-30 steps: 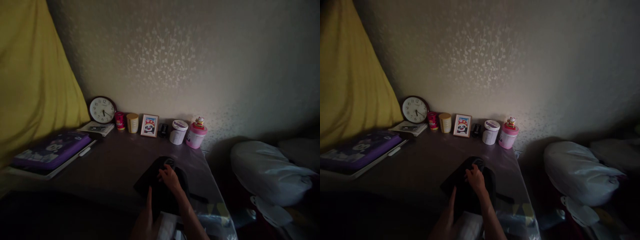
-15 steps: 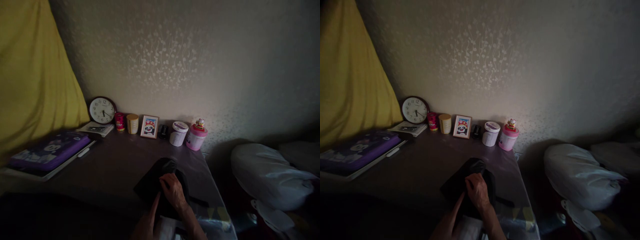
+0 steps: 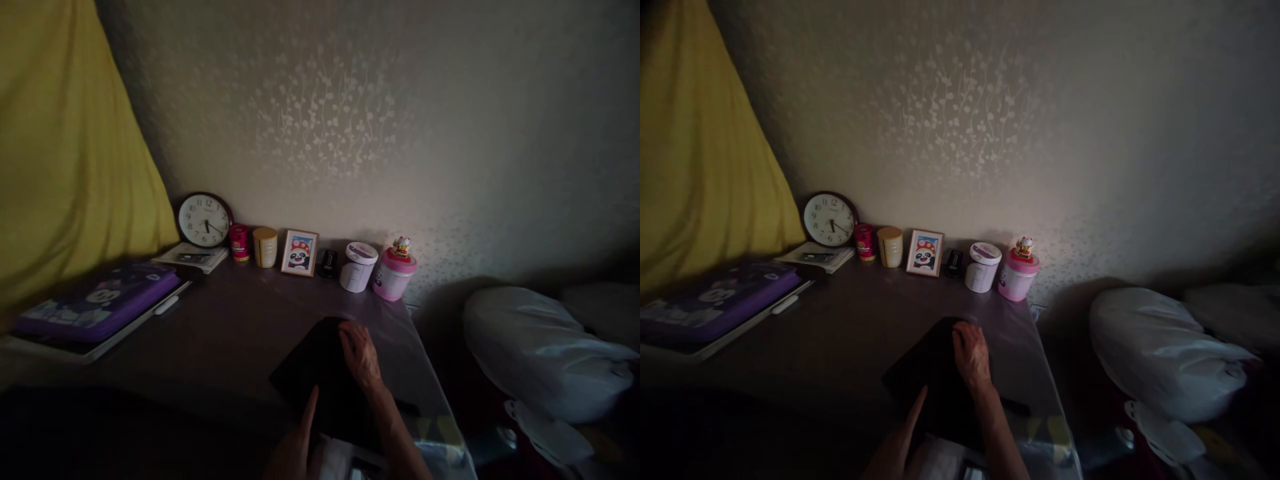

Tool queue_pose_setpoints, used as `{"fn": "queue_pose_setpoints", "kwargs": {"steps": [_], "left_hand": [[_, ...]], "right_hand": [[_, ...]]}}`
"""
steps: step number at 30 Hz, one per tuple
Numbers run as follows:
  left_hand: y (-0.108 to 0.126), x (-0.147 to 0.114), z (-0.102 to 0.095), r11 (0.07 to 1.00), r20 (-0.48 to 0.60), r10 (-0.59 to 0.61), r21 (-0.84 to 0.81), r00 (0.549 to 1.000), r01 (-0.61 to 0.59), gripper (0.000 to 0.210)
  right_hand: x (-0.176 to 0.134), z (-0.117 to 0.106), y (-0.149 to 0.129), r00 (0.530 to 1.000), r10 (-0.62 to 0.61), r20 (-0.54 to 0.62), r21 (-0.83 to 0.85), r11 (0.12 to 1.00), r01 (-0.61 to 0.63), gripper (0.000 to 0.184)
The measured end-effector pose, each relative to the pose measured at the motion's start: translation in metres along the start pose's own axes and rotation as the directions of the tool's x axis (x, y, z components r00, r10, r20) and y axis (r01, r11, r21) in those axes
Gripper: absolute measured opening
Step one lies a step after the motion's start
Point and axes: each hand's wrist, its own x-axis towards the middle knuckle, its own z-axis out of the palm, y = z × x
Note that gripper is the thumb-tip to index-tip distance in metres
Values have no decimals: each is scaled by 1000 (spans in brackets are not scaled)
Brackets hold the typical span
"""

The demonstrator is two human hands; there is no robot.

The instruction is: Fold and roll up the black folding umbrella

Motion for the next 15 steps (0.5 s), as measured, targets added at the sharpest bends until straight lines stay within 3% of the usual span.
{"fn": "queue_pose_setpoints", "kwargs": {"steps": [3,5,8,10,13,15], "left_hand": [[-2,0,1,1000,-2,25,10,1000,-25,69],[-1,-1,1,999,-32,32,-6,999,-33,68],[2,-2,1,998,-61,25,-51,998,-28,67],[2,-3,0,996,-70,40,-81,997,-45,68],[1,-3,-4,989,-94,82,-115,992,-93,68],[2,-6,-9,984,-97,111,-131,989,-123,66]], "right_hand": [[-13,1,-17,974,-150,170,121,984,130,20],[-16,10,-15,975,-133,181,100,988,116,21],[-10,22,5,997,35,67,26,999,-36,25],[-7,23,22,987,159,0,54,986,-159,28],[-14,9,44,933,360,-20,226,911,-346,33],[-25,-8,56,874,485,31,344,816,-465,37]]}}
